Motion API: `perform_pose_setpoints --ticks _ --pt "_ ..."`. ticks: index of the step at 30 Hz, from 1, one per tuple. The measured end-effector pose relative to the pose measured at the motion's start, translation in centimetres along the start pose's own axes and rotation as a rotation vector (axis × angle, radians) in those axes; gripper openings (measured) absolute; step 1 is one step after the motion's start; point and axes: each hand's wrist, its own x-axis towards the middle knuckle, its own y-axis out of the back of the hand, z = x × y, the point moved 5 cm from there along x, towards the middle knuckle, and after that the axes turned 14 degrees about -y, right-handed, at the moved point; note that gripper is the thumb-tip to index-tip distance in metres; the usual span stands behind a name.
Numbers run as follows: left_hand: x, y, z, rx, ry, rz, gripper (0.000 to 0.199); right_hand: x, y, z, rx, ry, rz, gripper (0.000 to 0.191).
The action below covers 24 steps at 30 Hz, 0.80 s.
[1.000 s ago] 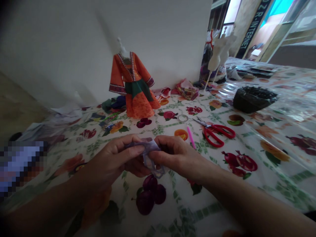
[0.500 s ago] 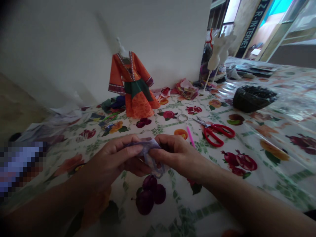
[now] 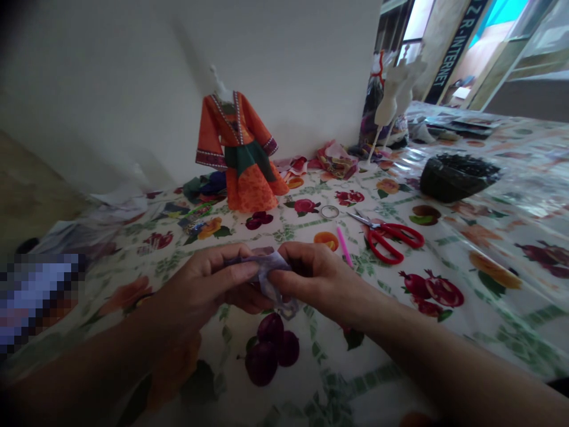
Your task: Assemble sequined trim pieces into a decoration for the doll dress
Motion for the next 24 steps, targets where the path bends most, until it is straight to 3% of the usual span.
perform_pose_setpoints --ticks 12,24 --pt "-0.17 -0.13 -0.02 0.027 -0.006 -0.015 0.023 -0.05 0.02 -0.19 -0.007 0.005 0.018 0.024" --pt "-0.14 -0.39 0.27 0.038 -0.026 -0.025 0.019 0.03 -0.39 -0.28 0.044 0.026 -0.021 0.020"
